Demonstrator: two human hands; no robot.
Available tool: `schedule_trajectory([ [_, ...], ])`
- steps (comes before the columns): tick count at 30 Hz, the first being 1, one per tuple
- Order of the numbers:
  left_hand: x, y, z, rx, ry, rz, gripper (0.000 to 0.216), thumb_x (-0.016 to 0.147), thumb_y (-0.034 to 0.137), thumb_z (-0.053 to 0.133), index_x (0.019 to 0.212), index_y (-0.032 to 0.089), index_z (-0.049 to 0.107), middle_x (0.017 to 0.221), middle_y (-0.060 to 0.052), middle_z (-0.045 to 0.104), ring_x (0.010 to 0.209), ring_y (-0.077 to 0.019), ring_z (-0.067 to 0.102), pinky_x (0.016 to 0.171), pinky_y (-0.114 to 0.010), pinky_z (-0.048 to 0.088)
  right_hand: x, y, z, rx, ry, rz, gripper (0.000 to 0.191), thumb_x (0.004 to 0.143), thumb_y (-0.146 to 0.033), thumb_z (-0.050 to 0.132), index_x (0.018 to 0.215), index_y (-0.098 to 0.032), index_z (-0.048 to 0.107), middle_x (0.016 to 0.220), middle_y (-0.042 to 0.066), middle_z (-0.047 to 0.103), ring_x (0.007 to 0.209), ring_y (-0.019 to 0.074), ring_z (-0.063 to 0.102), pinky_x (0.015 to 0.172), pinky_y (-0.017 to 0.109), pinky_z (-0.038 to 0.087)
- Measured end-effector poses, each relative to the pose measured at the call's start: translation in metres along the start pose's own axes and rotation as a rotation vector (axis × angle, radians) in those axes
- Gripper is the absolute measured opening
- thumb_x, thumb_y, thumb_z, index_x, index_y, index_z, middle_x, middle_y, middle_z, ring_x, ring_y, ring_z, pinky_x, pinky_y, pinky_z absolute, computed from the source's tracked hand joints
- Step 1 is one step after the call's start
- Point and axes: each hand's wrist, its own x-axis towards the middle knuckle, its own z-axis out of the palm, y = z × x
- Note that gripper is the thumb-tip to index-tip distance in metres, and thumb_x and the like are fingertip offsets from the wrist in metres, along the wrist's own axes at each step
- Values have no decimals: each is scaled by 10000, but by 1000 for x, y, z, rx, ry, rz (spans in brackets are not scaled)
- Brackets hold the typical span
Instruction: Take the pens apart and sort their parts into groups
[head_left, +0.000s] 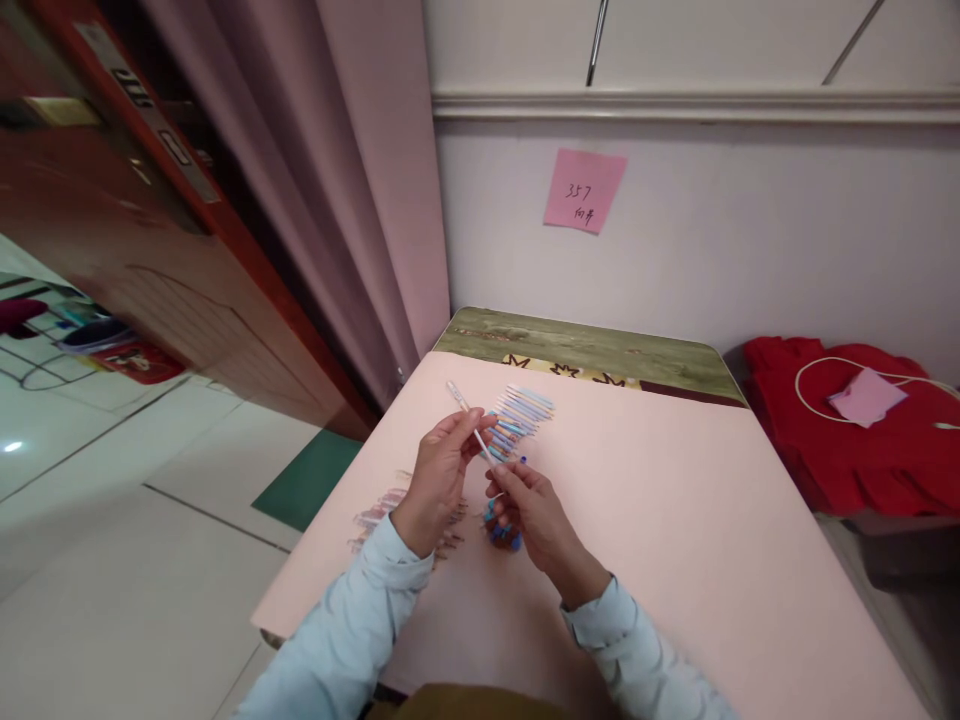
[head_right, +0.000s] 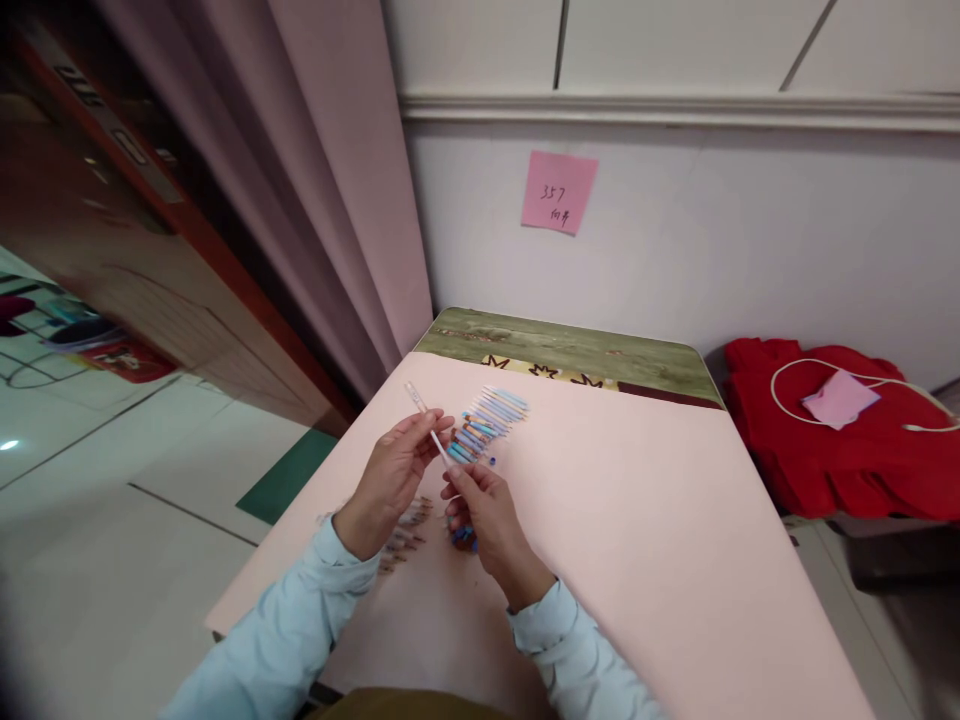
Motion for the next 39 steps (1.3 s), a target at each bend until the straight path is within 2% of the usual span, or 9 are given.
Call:
schedule_trajectory([
  [4, -5, 2, 5, 44, -14, -13, 321, 721, 336, 815, 931, 124, 696, 916, -89, 747, 710, -127, 649, 688, -258, 517, 2, 2, 0, 13, -56, -35, 444, 718, -532, 792, 945, -162, 700, 743, 13, 648, 573, 83, 558, 479, 184, 442],
  [12, 4, 15, 1, 33, 16, 45, 305, 727, 308, 807, 935, 115, 694, 932, -104, 750, 768, -144, 692, 840, -297, 532, 1, -4, -9, 263, -80, -2, 427, 719, -494, 817, 1001, -195, 702, 848, 42, 717, 702, 111, 643, 615, 208, 535],
  [17, 1, 0, 1, 178, -124, -34, 387, 736, 377, 796, 990, 124, 651, 913, -117, 757, 707, -147, 677, 786, -310, 533, 2, -19, -25, 242, -56, -63, 428, 717, -497, 813, 987, -186, 697, 948, 66, 735, 818, 144, 673, 700, 243, 549],
  [20, -2, -12, 6, 270, -190, -104, 368, 738, 418, 782, 933, 146, 630, 902, -113, 756, 705, -158, 673, 735, -309, 530, 8, -36, -59, 128, 48, -172, 403, 698, -491, 815, 930, -180, 706, 946, 51, 719, 830, 139, 650, 739, 254, 534],
  [23, 4, -27, 20, 361, -240, -169, 361, 657, 384, 832, 862, 149, 650, 887, -91, 741, 689, -151, 655, 649, -275, 513, 15, -62, -112, -68, 274, -268, 418, 605, -477, 851, 844, -168, 703, 783, 7, 673, 692, 112, 586, 673, 240, 496],
  [26, 16, -52, 46, 391, -297, -197, 335, 592, 316, 851, 825, 138, 687, 774, -33, 688, 596, -116, 599, 591, -258, 494, 18, -90, -161, -255, 469, -317, 449, 555, -495, 841, 814, -158, 696, 736, -2, 653, 653, 110, 559, 655, 255, 470],
  [29, 24, -79, 74, 407, -354, -235, 287, 588, 264, 828, 798, 120, 697, 712, -25, 658, 546, -107, 577, 588, -270, 496, 20, -103, -188, -318, 517, -325, 428, 553, -494, 824, 779, -151, 700, 707, 0, 643, 633, 109, 541, 648, 269, 455],
  [34, 20, -100, 82, 401, -350, -266, 294, 585, 236, 819, 818, 120, 682, 688, -32, 660, 550, -118, 594, 582, -269, 500, 26, -91, -183, -344, 460, -314, 400, 564, -481, 808, 767, -150, 711, 683, -3, 637, 598, 107, 522, 610, 270, 449],
  [39, 26, -58, 24, 470, -252, -203, 296, 573, 248, 831, 782, 137, 654, 645, -16, 656, 522, -116, 589, 524, -239, 493, 50, -67, -141, -374, 287, -299, 362, 613, -455, 778, 800, -152, 710, 618, -25, 614, 540, 100, 515, 554, 247, 446],
])
